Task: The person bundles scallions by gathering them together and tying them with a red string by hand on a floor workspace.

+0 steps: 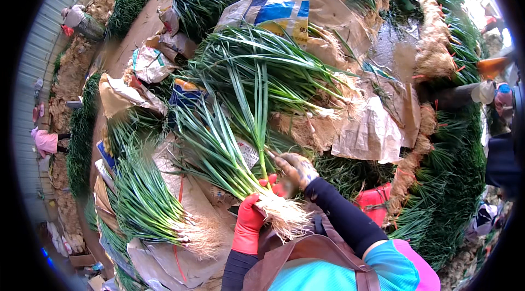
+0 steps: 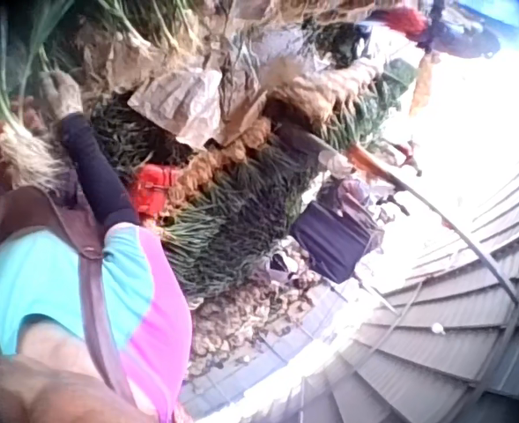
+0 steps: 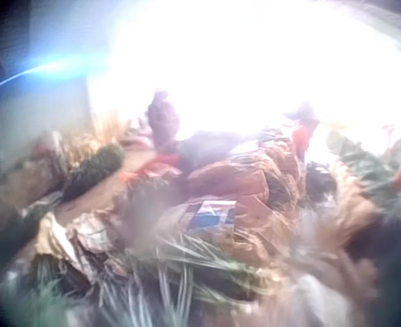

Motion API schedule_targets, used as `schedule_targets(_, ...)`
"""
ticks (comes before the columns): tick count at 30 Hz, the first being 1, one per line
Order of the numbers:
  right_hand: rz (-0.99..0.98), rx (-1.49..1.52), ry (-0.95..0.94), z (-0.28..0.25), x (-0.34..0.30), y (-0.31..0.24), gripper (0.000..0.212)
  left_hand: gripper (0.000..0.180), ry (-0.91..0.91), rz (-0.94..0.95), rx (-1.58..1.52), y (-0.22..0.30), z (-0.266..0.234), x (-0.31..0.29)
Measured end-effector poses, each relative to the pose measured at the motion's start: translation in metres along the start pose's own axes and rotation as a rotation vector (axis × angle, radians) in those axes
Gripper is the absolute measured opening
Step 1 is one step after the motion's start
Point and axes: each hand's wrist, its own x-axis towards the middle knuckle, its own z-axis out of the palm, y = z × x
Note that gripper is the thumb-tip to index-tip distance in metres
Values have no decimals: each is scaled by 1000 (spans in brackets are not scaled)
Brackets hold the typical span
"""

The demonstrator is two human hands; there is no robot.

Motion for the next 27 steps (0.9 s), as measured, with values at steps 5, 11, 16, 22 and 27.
schedule_targets(5,427,1441,-446,51,29,-3,26,31,-81,34,-137,-6,8,-9)
schedule_targets(11,309,1666,-440,87,11,-3,23,25,-125,153,-301,-9,9,-14)
schedule_targets(16,297,946,207,68,15,36,32,25,-94,199,-221,-8,6,-9)
schedule_targets(22,-45,-454,-179,-21,36,53,36,28,-122,269,-209,13,2,-18)
schedule_targets(27,-53,-1022,515,-76,118,43,24,26,-148,358,-181,26,8,-23)
